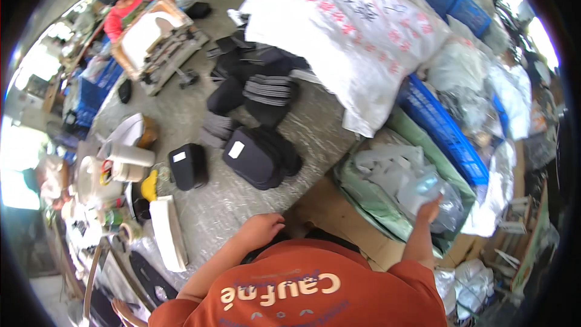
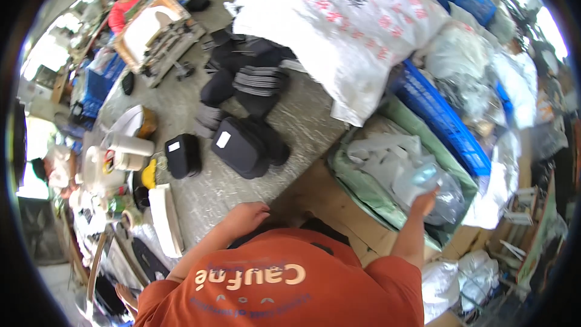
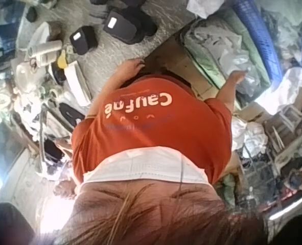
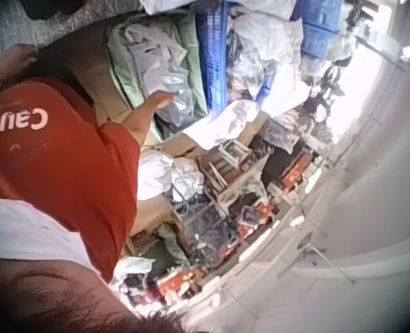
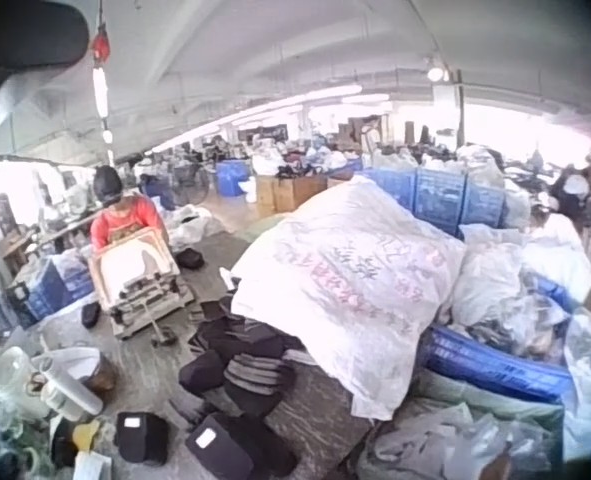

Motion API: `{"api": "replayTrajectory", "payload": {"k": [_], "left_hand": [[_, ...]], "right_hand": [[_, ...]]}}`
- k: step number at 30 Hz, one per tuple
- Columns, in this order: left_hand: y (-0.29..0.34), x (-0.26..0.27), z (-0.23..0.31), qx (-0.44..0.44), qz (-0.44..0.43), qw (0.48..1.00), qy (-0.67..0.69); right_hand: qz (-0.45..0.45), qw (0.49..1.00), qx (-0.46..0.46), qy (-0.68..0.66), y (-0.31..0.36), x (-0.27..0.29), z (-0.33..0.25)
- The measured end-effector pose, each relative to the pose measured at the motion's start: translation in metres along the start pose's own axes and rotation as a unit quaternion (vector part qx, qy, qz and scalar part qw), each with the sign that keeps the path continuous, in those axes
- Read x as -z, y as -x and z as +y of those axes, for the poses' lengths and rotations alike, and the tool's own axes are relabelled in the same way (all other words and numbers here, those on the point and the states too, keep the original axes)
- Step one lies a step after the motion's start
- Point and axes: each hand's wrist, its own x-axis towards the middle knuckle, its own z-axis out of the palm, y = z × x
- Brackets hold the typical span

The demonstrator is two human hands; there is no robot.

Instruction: Sorting, labeling, and bundling cut fabric or foam components for footwear manufacturing.

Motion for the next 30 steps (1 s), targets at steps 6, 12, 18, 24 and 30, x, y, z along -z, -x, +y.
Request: {"api": "replayTrajectory", "payload": {"k": [6, 12, 18, 24, 30], "left_hand": [[0.0, 0.038, -0.002, 0.111, 0.272, 0.955, 0.032], [-0.063, 0.134, -0.085, 0.284, 0.52, 0.796, 0.121], [-0.099, 0.229, -0.044, 0.211, 0.001, 0.906, -0.367], [-0.106, 0.22, -0.103, 0.021, 0.005, 0.902, -0.431], [-0.046, 0.233, -0.083, 0.094, 0.32, 0.928, -0.165]], "right_hand": [[-0.386, 0.845, -0.37, -0.029, -0.036, 0.044, -0.02], [-0.328, 0.87, -0.367, -0.003, -0.087, 0.06, -0.088], [-0.183, 0.943, -0.267, -0.082, -0.122, 0.091, -0.125], [-0.107, 0.935, -0.211, -0.266, -0.135, 0.131, -0.183], [-0.177, 0.759, -0.079, -0.621, -0.165, 0.21, -0.312]]}}
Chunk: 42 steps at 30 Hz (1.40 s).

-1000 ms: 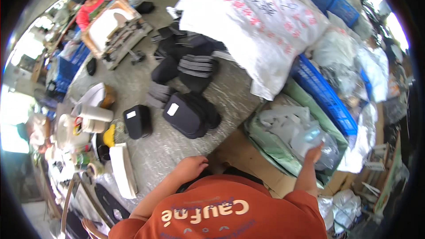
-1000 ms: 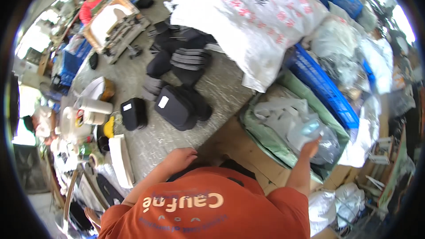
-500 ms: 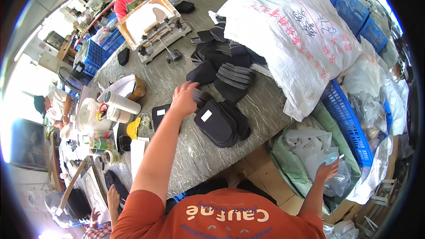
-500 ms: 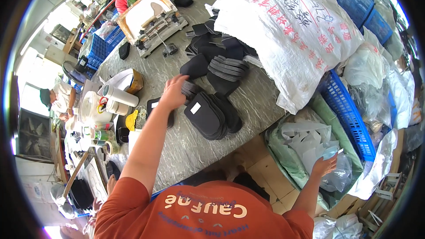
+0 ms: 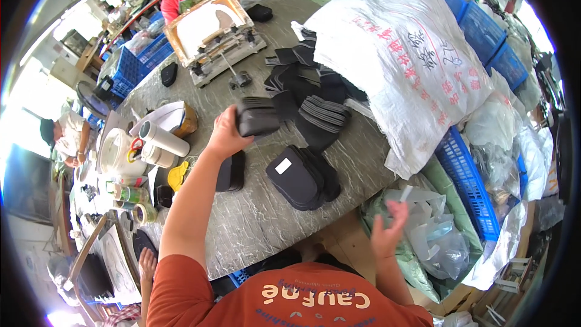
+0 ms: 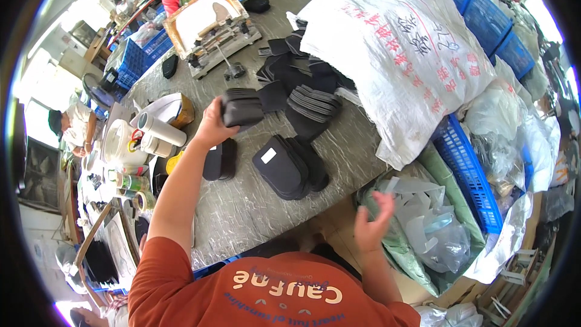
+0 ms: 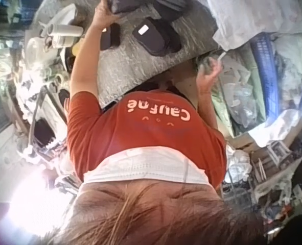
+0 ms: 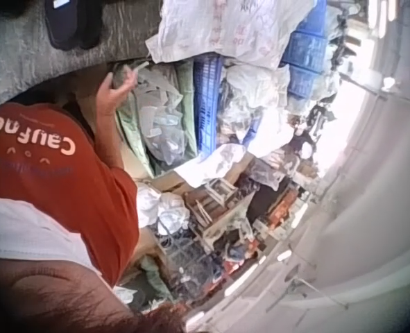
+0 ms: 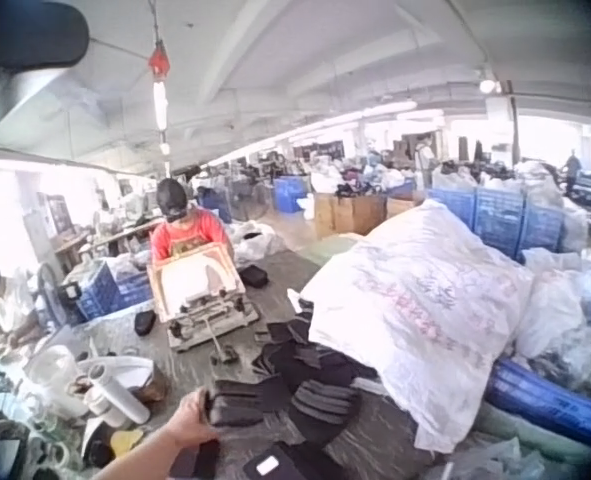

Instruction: Sorting, labeling, and bundling cut fabric or foam components for footwear manufacturing.

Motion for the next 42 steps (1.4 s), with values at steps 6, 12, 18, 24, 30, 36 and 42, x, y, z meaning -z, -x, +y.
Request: {"api": "replayTrajectory", "payload": {"k": [6, 12, 18, 24, 30, 36, 42], "left_hand": [[0.118, 0.018, 0.033, 0.171, -0.029, 0.751, 0.638], [0.254, -0.044, 0.074, 0.368, 0.088, 0.587, 0.716], [0.335, -0.095, 0.068, 0.331, 0.161, 0.922, 0.117], [0.323, -0.077, 0.088, 0.141, 0.054, 0.988, 0.006], [0.316, -0.081, 0.082, 0.131, 0.059, 0.99, 0.003], [0.316, -0.084, 0.082, 0.126, 0.051, 0.991, 0.011], [0.315, -0.085, 0.08, 0.116, 0.049, 0.992, 0.003]], "right_hand": [[-0.282, 0.916, 0.089, -0.272, -0.017, -0.111, -0.094], [-0.568, 0.756, -0.081, -0.316, 0.014, -0.183, -0.105], [-0.694, 0.718, -0.035, 0.038, 0.019, -0.204, -0.088], [-0.501, 0.834, 0.214, -0.082, 0.001, -0.194, -0.131], [-0.602, 0.787, -0.008, -0.133, 0.02, -0.209, -0.126], [-0.584, 0.807, 0.055, -0.067, 0.024, -0.216, -0.123], [-0.568, 0.819, 0.063, -0.05, 0.027, -0.22, -0.122]]}}
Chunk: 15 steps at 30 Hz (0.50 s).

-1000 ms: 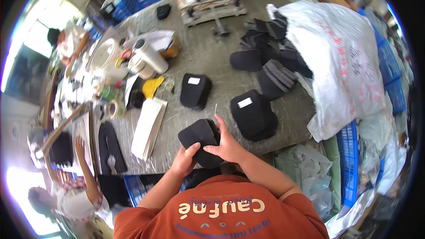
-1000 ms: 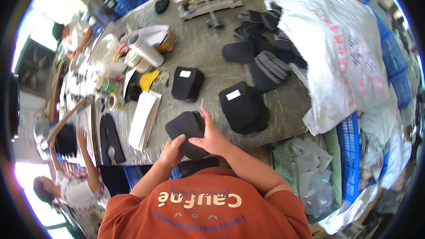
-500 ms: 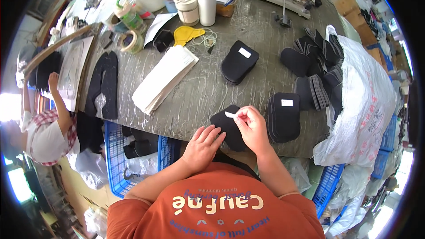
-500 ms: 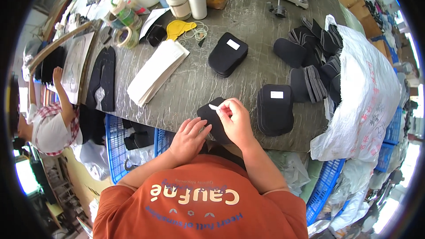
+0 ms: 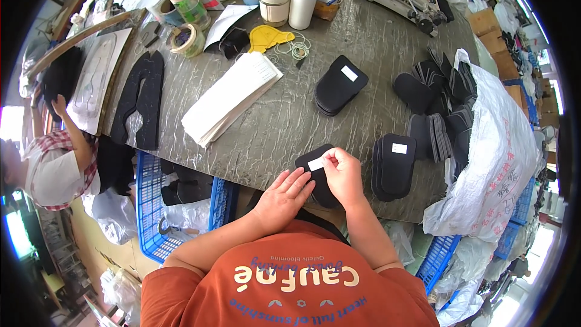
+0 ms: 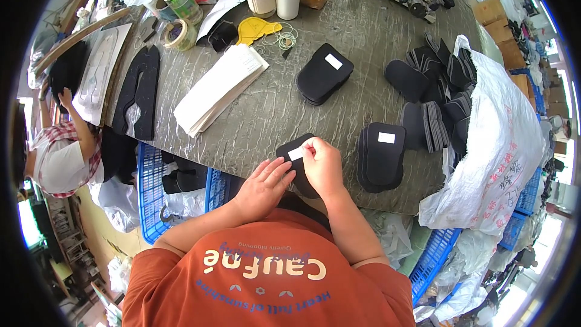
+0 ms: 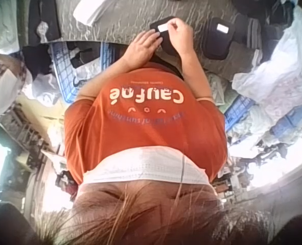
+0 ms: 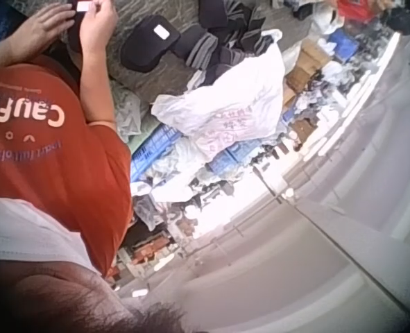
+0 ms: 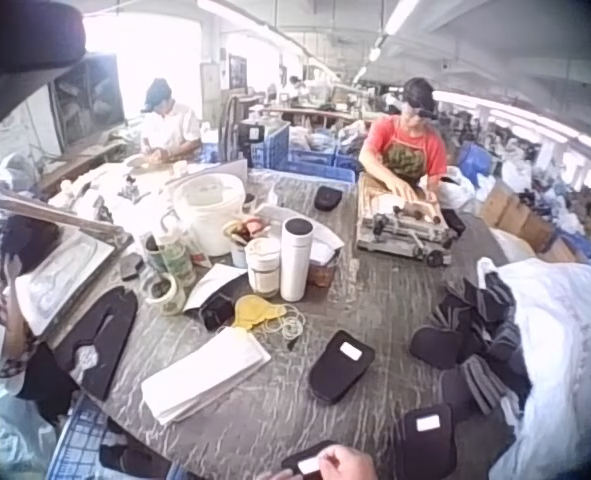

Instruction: Sorting, labeling, and bundling cut fabric or foam components for footwear manufacturing.

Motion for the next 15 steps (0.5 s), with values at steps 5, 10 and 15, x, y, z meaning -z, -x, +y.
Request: {"api": "replayTrajectory", "payload": {"k": [5, 10, 15], "left_hand": [[-0.001, 0.001, -0.001, -0.006, -0.005, 1.0, 0.0], [-0.005, 0.005, 0.0, -0.005, -0.012, 1.0, -0.002], [-0.01, 0.012, 0.003, -0.006, -0.034, 0.998, -0.051]], "right_hand": [[0.001, 1.0, -0.005, 0.016, 0.0, 0.0, -0.001], [0.014, 0.999, 0.01, 0.033, 0.001, -0.003, 0.0], [0.02, 0.999, 0.011, 0.043, 0.002, -0.004, 0.003]]}}
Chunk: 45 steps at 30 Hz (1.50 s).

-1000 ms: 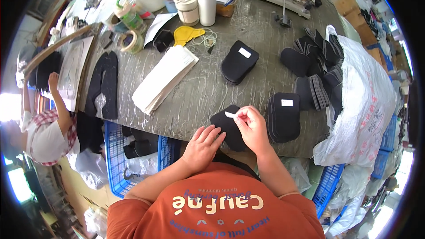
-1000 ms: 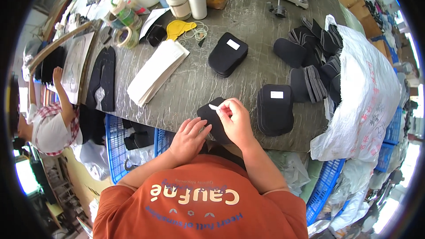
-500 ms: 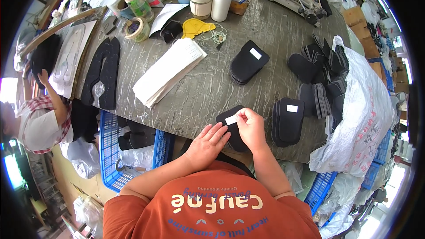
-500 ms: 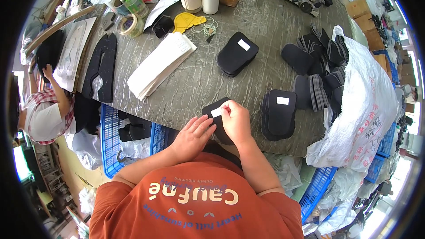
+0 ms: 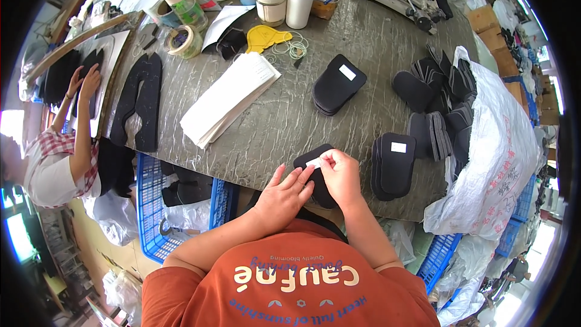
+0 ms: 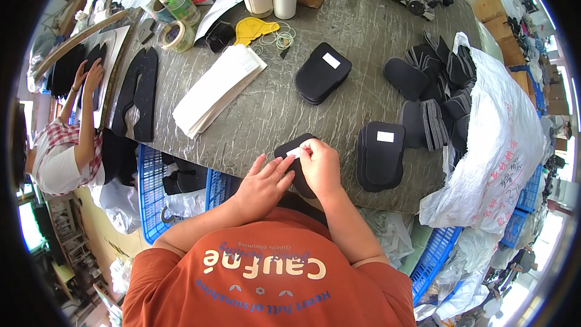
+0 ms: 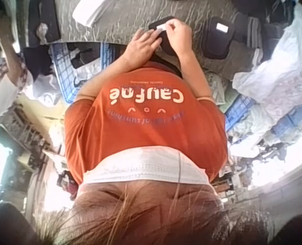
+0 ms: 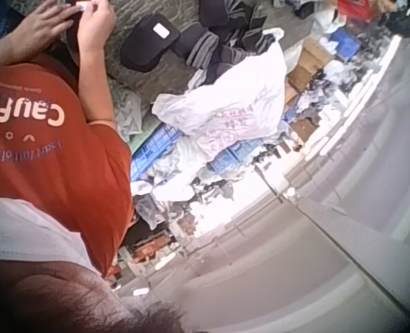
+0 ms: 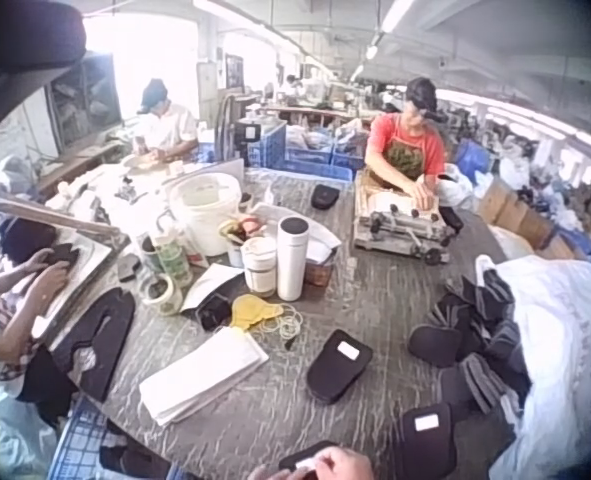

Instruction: Sorting, labeling, and bundling cut fabric or foam components for footwear manufacturing.

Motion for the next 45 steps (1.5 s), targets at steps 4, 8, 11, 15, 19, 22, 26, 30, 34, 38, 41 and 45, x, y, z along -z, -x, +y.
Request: {"api": "replayTrajectory", "payload": {"k": [4, 8, 11, 15, 19, 22, 26, 30, 34, 38, 41, 45], "left_hand": [[-0.003, 0.004, 0.003, -0.003, -0.024, 0.999, -0.031], [-0.004, 0.004, 0.005, 0.005, -0.043, 0.998, -0.037], [-0.005, 0.005, 0.006, 0.006, -0.053, 0.998, -0.042], [-0.007, 0.004, 0.006, 0.005, -0.045, 0.998, -0.043], [-0.008, 0.002, 0.004, 0.003, -0.035, 0.999, -0.039], [-0.013, 0.003, 0.005, 0.007, -0.027, 0.999, -0.031], [-0.033, 0.011, 0.003, 0.004, -0.026, 1.0, 0.003], [-0.034, 0.016, -0.004, -0.006, -0.029, 0.999, 0.034], [-0.024, -0.007, -0.021, 0.051, 0.099, 0.956, 0.27], [-0.027, -0.016, -0.025, 0.235, 0.139, 0.889, 0.366], [-0.033, -0.012, -0.024, 0.197, 0.13, 0.926, 0.294], [-0.037, -0.008, -0.025, 0.204, 0.109, 0.933, 0.274]], "right_hand": [[0.009, 0.998, -0.048, -0.045, 0.0, 0.003, -0.008], [0.002, 0.996, -0.085, -0.003, -0.003, 0.004, -0.011], [-0.015, 0.996, -0.066, 0.064, -0.009, 0.007, -0.013], [-0.042, 0.99, -0.048, 0.123, -0.014, 0.008, -0.016], [-0.017, 0.966, -0.034, 0.255, -0.015, 0.012, -0.021], [0.008, 0.974, -0.012, 0.226, -0.009, 0.01, -0.008], [0.097, 0.98, 0.116, 0.132, 0.0, -0.005, 0.016], [0.132, 0.986, 0.073, 0.067, -0.002, -0.006, 0.015], [0.117, 0.992, 0.022, 0.037, -0.004, -0.007, 0.015], [0.15, 0.978, 0.119, 0.079, -0.001, -0.01, 0.015], [0.171, 0.971, 0.141, 0.09, 0.0, -0.011, 0.015], [0.164, 0.97, 0.152, 0.097, 0.0, -0.014, 0.018]]}}
